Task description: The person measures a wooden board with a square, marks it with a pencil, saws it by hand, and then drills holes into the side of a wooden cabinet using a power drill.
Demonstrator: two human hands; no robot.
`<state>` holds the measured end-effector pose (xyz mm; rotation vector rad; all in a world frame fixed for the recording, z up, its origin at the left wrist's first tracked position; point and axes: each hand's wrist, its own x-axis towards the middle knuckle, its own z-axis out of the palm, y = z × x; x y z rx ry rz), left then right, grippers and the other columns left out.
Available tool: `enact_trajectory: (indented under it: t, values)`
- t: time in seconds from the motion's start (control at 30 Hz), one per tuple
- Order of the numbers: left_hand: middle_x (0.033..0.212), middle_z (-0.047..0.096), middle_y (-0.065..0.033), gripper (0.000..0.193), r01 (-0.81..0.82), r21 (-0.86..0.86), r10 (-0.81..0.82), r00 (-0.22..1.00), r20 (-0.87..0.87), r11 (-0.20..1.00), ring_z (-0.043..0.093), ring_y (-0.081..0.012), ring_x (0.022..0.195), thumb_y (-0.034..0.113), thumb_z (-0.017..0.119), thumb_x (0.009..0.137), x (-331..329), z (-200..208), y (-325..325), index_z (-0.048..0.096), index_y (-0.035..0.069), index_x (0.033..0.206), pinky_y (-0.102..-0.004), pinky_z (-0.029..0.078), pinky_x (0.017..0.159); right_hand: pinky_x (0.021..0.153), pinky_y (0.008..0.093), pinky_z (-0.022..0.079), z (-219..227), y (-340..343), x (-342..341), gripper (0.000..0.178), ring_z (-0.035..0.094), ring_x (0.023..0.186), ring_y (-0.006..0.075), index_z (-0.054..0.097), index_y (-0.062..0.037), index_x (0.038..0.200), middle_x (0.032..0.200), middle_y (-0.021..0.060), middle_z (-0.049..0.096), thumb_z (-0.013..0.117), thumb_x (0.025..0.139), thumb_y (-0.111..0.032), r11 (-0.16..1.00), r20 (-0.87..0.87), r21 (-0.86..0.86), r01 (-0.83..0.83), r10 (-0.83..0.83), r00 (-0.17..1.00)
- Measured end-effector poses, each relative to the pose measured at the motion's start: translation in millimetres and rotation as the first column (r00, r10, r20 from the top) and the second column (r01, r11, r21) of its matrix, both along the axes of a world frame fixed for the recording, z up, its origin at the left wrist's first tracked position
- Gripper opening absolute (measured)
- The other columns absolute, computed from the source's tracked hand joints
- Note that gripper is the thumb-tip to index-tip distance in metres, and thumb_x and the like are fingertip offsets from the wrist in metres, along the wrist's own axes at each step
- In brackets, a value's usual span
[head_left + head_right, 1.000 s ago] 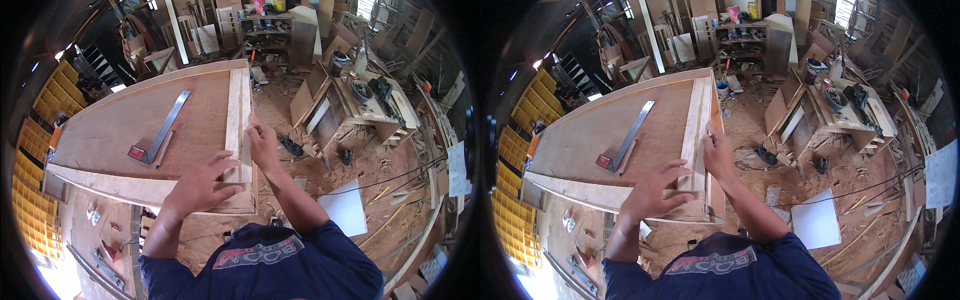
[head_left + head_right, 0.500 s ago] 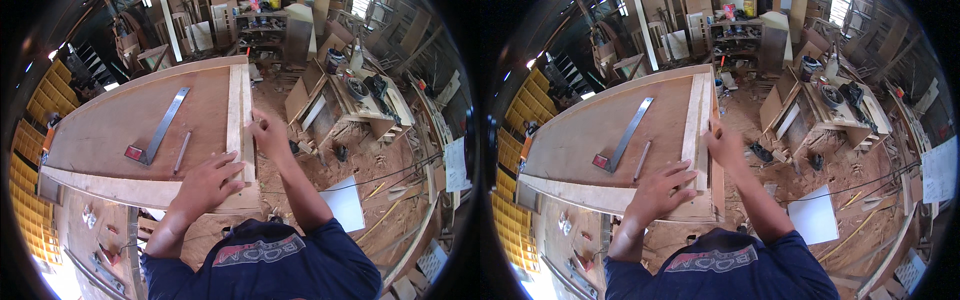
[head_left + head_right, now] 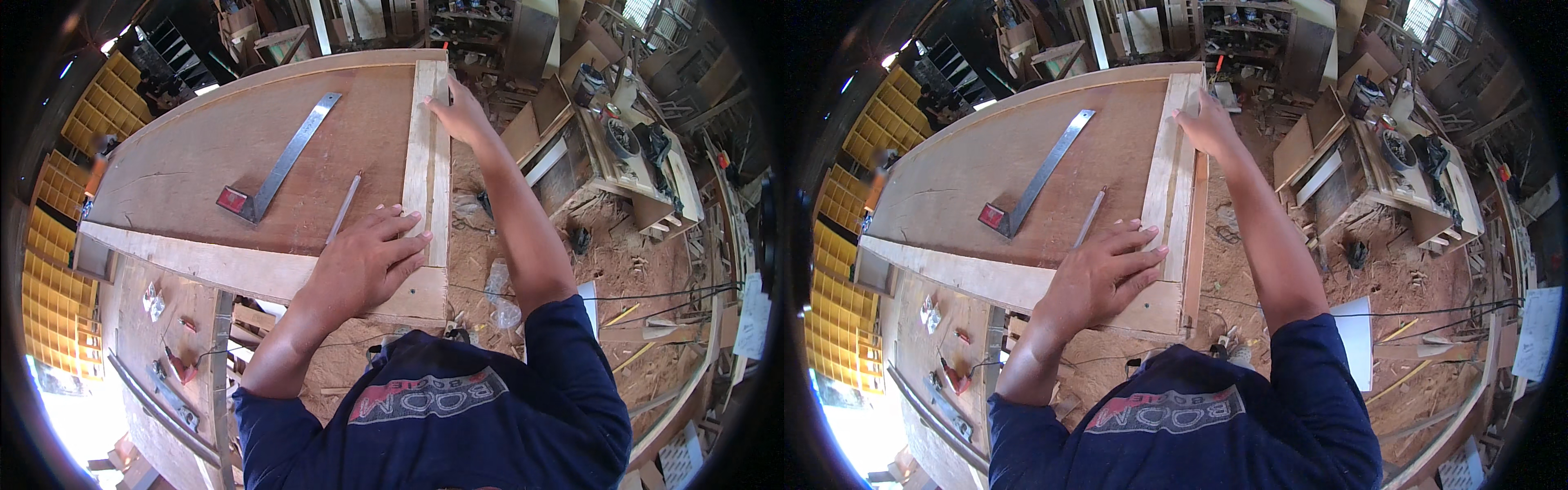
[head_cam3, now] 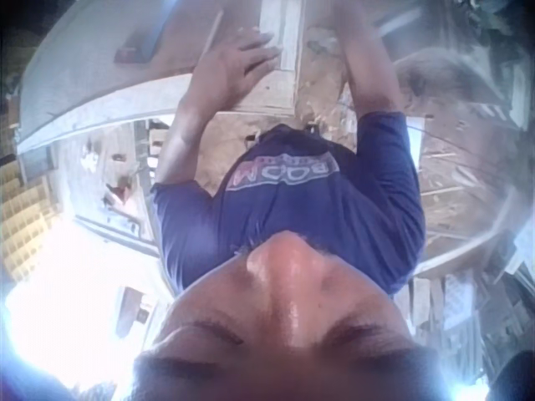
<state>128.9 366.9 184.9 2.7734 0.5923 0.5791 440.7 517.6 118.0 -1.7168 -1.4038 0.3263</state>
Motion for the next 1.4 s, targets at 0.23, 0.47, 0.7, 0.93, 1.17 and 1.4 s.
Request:
enact_trajectory:
  t: [0.23,0.47,0.7,0.93,1.17,1.4]
  values:
    - [0.134,0.071,-0.0125,0.028,0.015,-0.011,-0.015,1.000,-0.015,1.000,0.061,-0.0369,0.132,0.028,0.070,0.099,-3.0,-0.8,-6.1,0.078,0.011,0.120,-0.0474,0.049,0.115,0.116,0.0429,0.043,-10.2,-11.0,-12.8,0.081,0.055,0.141,0.0403,0.039,0.0010,0.161,0.154,0.0305,0.053,0.069,0.100,-0.042,0.998,-0.058,-0.037,0.057,-0.059,0.997]
    - [0.140,0.066,-0.0218,0.040,-0.049,-0.009,0.049,0.997,-0.052,0.999,0.055,-0.0437,0.139,0.028,0.075,0.096,8.8,7.5,-26.6,0.073,0.003,0.127,-0.0512,0.045,0.117,0.116,0.0425,0.043,-6.5,20.7,14.0,0.091,0.058,0.139,0.0386,0.042,0.0025,0.157,0.145,0.0306,0.060,0.083,0.084,-0.033,0.997,-0.424,0.066,0.029,0.002,0.906]
    - [0.140,0.066,-0.0218,0.040,-0.127,-0.069,0.128,0.992,0.012,0.990,0.055,-0.0429,0.140,0.028,0.076,0.094,10.5,-0.3,-31.4,0.073,0.003,0.126,-0.0516,0.045,0.117,0.121,0.0412,0.041,20.8,63.7,10.4,0.110,0.049,0.147,0.0373,0.033,0.0016,0.163,0.158,0.0285,0.049,0.085,0.080,-0.049,0.971,0.080,-0.093,0.219,-0.212,0.974]
    - [0.143,0.065,-0.0189,0.040,-0.142,-0.092,0.145,0.989,0.019,0.986,0.054,-0.0413,0.142,0.029,0.075,0.095,5.6,-3.5,-31.7,0.073,0.004,0.126,-0.0497,0.046,0.117,0.115,0.0448,0.048,23.6,59.0,-5.5,0.097,0.057,0.140,0.0349,0.044,0.0008,0.158,0.155,0.0217,0.056,0.072,0.087,-0.059,0.954,0.249,-0.131,0.270,-0.232,0.940]
    - [0.143,0.065,-0.0170,0.040,-0.159,-0.064,0.162,0.986,0.040,0.985,0.056,-0.0403,0.141,0.029,0.074,0.096,3.4,-2.9,-35.2,0.072,0.005,0.128,-0.0486,0.047,0.117,0.110,0.0467,0.051,56.8,50.8,-8.5,0.077,0.062,0.134,0.0356,0.064,-0.0022,0.142,0.148,0.0201,0.063,0.067,0.088,-0.057,0.909,0.369,-0.331,0.255,-0.124,0.921]
    - [0.141,0.066,-0.0174,0.042,-0.164,-0.010,0.164,0.983,0.076,0.986,0.056,-0.0399,0.139,0.034,0.071,0.098,4.5,-3.9,-39.0,0.071,0.004,0.127,-0.0502,0.042,0.121,0.110,0.0476,0.050,45.8,54.0,-5.7,0.077,0.062,0.132,0.0401,0.064,-0.0027,0.141,0.139,0.0216,0.068,0.065,0.090,-0.061,0.945,0.443,-0.164,0.282,-0.185,0.877]
